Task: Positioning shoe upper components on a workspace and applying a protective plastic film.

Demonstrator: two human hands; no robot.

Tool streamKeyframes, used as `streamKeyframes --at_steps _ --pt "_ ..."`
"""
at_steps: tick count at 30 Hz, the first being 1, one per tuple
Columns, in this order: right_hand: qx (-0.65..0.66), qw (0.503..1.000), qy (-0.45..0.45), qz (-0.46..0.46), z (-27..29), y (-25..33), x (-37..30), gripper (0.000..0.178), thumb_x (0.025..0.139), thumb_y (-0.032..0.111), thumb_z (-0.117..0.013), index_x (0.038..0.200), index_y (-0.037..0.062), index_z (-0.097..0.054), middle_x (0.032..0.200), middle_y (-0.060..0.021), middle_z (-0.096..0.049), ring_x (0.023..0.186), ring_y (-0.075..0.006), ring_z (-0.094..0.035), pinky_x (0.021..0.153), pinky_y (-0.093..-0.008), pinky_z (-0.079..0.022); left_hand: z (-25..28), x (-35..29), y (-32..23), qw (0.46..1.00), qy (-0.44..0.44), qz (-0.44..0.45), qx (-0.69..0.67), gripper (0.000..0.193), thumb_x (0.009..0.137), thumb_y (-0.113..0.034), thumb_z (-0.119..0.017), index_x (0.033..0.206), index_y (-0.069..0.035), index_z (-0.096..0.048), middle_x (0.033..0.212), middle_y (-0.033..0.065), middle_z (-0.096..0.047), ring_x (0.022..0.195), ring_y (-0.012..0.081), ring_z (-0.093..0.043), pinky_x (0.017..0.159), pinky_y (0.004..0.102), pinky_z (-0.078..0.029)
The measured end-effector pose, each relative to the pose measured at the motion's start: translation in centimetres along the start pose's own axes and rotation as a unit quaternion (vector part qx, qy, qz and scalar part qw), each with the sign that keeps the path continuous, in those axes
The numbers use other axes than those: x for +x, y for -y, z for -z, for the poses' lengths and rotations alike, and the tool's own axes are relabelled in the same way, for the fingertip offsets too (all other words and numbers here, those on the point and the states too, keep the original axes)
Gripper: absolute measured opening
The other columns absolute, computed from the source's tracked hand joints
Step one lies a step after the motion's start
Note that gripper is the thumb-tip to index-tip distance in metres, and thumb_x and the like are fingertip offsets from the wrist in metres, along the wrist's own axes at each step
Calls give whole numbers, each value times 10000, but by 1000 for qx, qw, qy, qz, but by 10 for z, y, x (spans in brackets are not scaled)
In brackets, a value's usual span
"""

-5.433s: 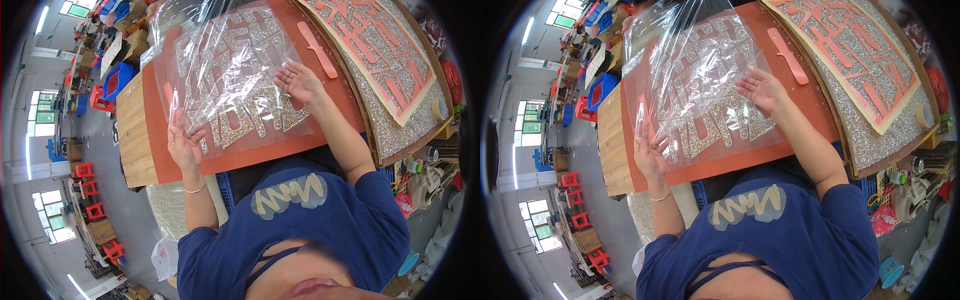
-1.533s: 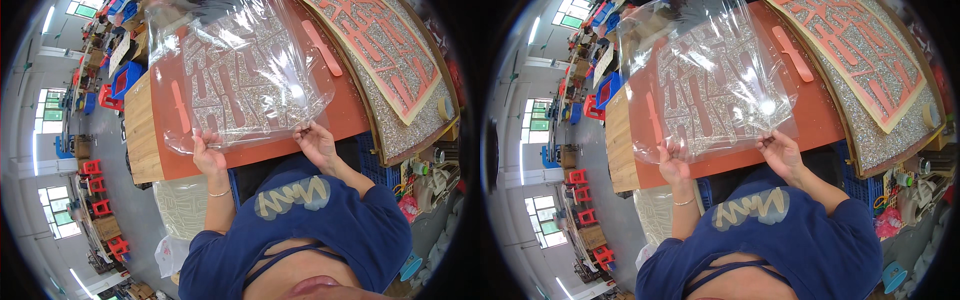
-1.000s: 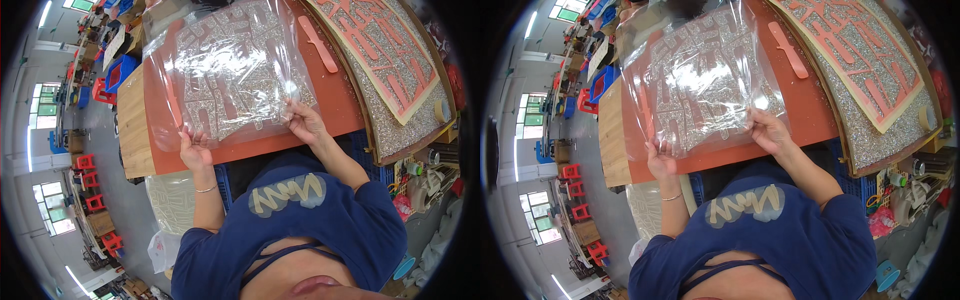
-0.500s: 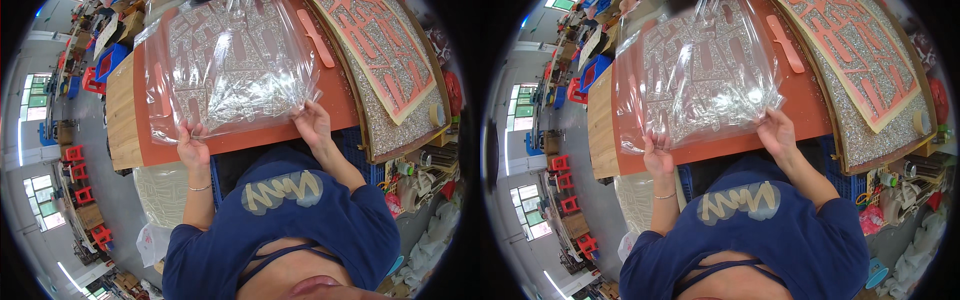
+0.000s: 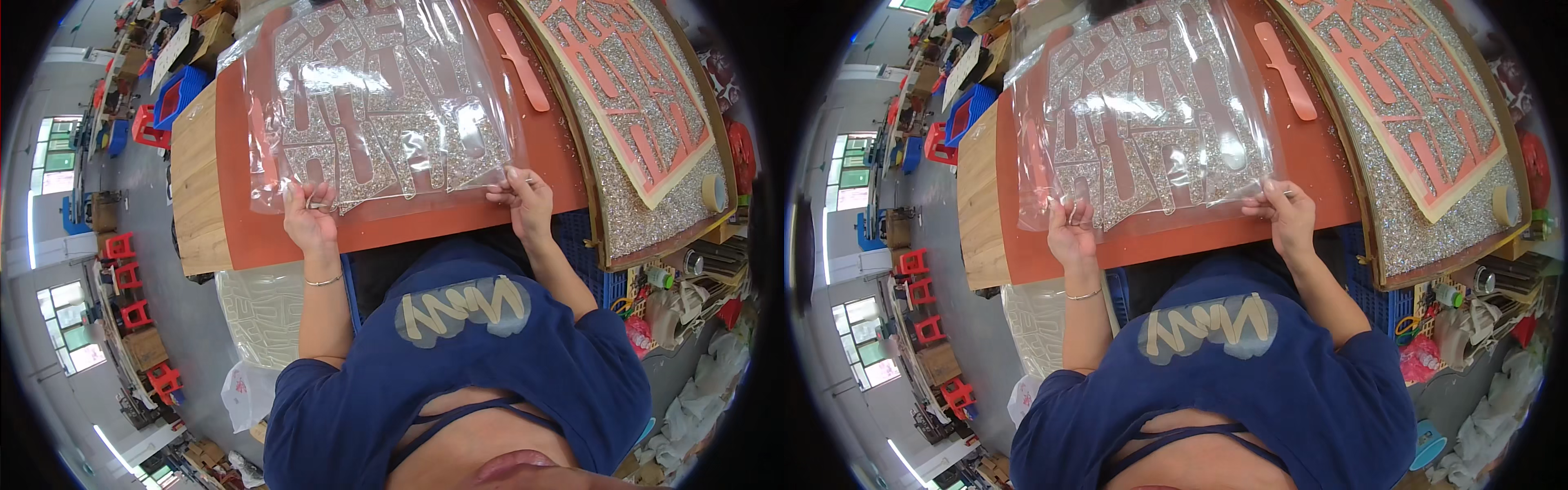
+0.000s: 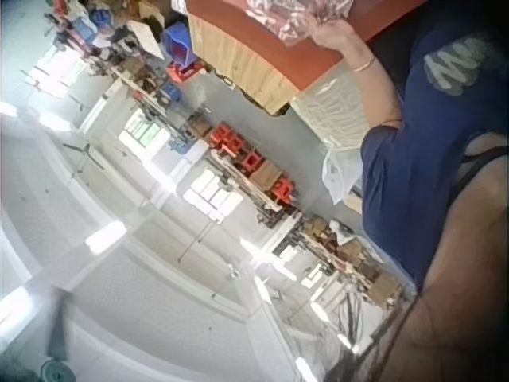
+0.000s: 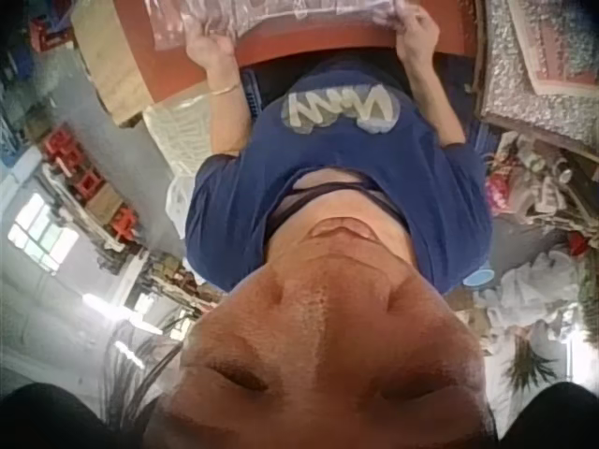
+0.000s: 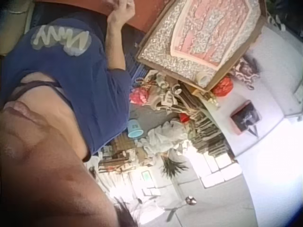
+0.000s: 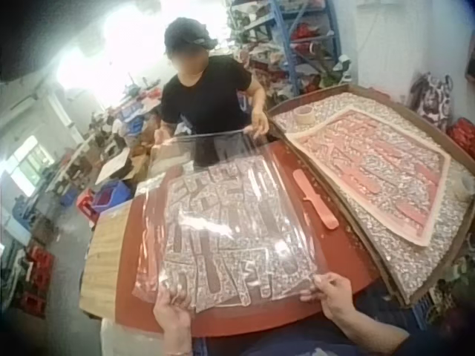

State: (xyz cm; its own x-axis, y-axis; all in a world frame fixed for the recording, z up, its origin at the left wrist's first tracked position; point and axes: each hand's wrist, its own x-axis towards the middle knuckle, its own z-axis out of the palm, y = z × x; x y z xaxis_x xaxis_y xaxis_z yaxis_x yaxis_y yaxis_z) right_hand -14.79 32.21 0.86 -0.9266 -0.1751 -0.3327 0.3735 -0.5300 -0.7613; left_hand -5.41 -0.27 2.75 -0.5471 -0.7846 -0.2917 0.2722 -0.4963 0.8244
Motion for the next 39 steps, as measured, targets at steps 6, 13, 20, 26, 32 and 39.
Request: streamKeyframes --at_steps 6,13,20,26,32,39 --pt "-239 964 37 110 17 21 28 206 915 165 -562 790 5 -590 666 -32 -565 624 -102 -557 566 -223 -457 -11 3 -20 994 -25 -51 90 283 958 -276 -496 979 3 -543 684 107 -630 581 206 -625 522 307 -545" --pt "-329 920 -22 210 3 25 42 317 942 201 -506 706 3 -583 699 -21 -554 670 -94 -507 609 -241 -396 11 24 -26 887 -56 -287 358 352 921 -283 -572 808 48 -607 681 75 -621 539 89 -537 475 228 -456" --pt "-522 760 11 387 1 24 62 299 932 176 -498 679 35 -573 827 -80 -567 930 -224 -505 795 -347 -390 22 42 -36 884 -71 -246 391 292 895 -238 -617 767 24 -619 627 32 -584 511 52 -459 460 225 -391" --pt "-542 743 18 393 7 14 47 313 916 152 -510 632 23 -538 840 -93 -556 1005 -270 -500 893 -370 -371 45 54 -38 757 -103 -310 566 306 892 -264 -602 764 14 -615 660 75 -556 635 137 -510 601 299 -432" --pt "-570 728 52 377 13 17 19 282 899 97 -490 626 33 -523 838 -91 -551 1033 -293 -493 941 -405 -357 54 37 -44 770 -54 -326 546 282 872 -215 -617 712 17 -602 680 85 -536 678 195 -502 636 330 -425" --pt "-596 709 35 376 30 14 25 271 890 85 -491 624 39 -519 842 -84 -555 1036 -291 -494 942 -404 -353 67 26 -38 725 18 -385 571 268 880 -169 -602 677 2 -567 651 74 -532 694 192 -478 634 327 -409"
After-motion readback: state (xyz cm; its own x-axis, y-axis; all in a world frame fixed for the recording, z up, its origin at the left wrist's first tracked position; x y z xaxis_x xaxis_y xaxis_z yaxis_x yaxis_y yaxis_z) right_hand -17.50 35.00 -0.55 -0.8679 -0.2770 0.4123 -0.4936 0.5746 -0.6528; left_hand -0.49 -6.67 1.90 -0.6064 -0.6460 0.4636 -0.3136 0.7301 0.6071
